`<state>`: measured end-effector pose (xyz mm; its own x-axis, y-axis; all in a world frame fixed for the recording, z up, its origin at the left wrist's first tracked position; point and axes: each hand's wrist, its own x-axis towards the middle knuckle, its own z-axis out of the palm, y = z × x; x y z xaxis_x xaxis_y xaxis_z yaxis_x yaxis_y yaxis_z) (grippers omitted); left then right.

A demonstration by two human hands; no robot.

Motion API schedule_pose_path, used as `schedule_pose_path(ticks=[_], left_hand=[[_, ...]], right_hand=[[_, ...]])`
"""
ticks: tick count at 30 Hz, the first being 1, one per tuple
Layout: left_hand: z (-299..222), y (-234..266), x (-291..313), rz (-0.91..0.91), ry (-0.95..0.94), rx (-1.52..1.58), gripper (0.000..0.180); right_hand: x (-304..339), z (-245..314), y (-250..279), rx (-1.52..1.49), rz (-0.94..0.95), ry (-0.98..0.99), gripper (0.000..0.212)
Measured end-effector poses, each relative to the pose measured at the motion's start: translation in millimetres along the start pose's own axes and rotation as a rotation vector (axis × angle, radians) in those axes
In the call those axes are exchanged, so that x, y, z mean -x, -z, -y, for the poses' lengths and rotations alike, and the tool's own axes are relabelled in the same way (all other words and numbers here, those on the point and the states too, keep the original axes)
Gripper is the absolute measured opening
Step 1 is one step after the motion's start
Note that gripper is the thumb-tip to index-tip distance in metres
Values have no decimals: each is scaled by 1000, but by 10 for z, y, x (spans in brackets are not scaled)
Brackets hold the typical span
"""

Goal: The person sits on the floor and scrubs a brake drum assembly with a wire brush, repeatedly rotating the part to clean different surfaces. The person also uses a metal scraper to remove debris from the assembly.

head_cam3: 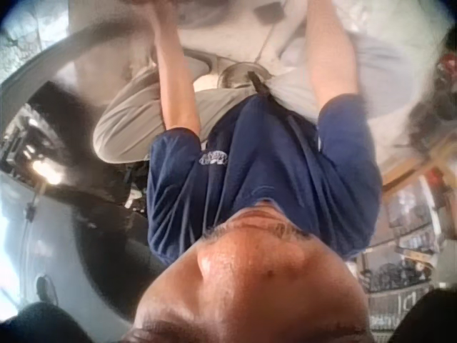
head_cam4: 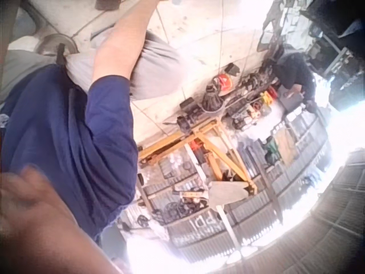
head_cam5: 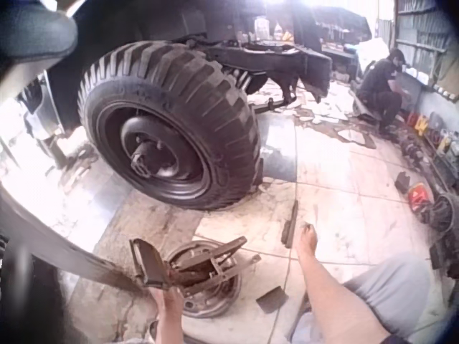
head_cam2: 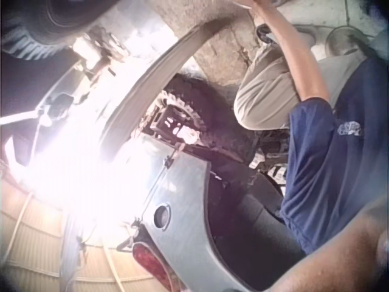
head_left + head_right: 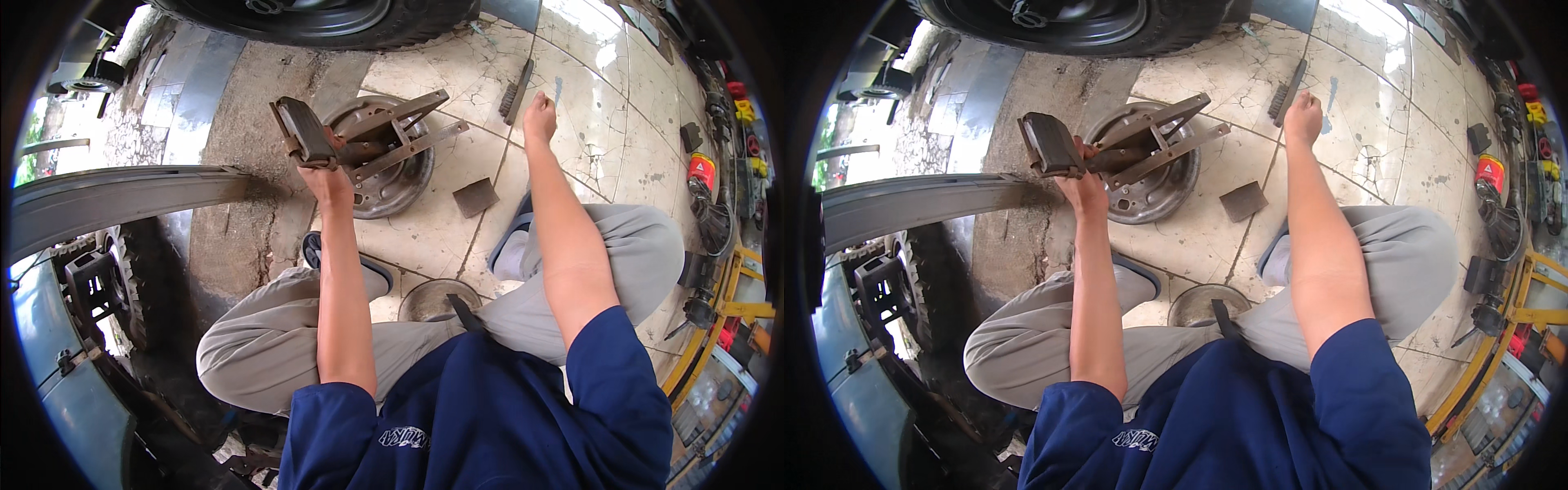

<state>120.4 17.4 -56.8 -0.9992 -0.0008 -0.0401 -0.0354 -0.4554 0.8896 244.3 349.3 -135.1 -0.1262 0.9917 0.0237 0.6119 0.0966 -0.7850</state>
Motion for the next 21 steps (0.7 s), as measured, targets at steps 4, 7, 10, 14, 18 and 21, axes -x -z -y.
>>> schedule_pose_path(ticks=[4,7,10,14,18,21], left_hand=[[22,203,-70,117,34,-26,14],[43,411,-93,66,146,122,12],[18,688,-101,135,187,138,21],[-101,706,-32,207,205,-68,43],[-188,541,34,210,266,-109,21],[-121,628,193,124,230,-70,11]], right_hand=[[-424,-118,82,227,127,-6,47],[-527,-164,-18,393,234,-29,50],[-503,-66,-208,518,325,94,54],[-535,55,-435,592,383,152,56],[-818,-173,-555,474,371,166,57],[-837,-175,-601,497,402,117,56]])
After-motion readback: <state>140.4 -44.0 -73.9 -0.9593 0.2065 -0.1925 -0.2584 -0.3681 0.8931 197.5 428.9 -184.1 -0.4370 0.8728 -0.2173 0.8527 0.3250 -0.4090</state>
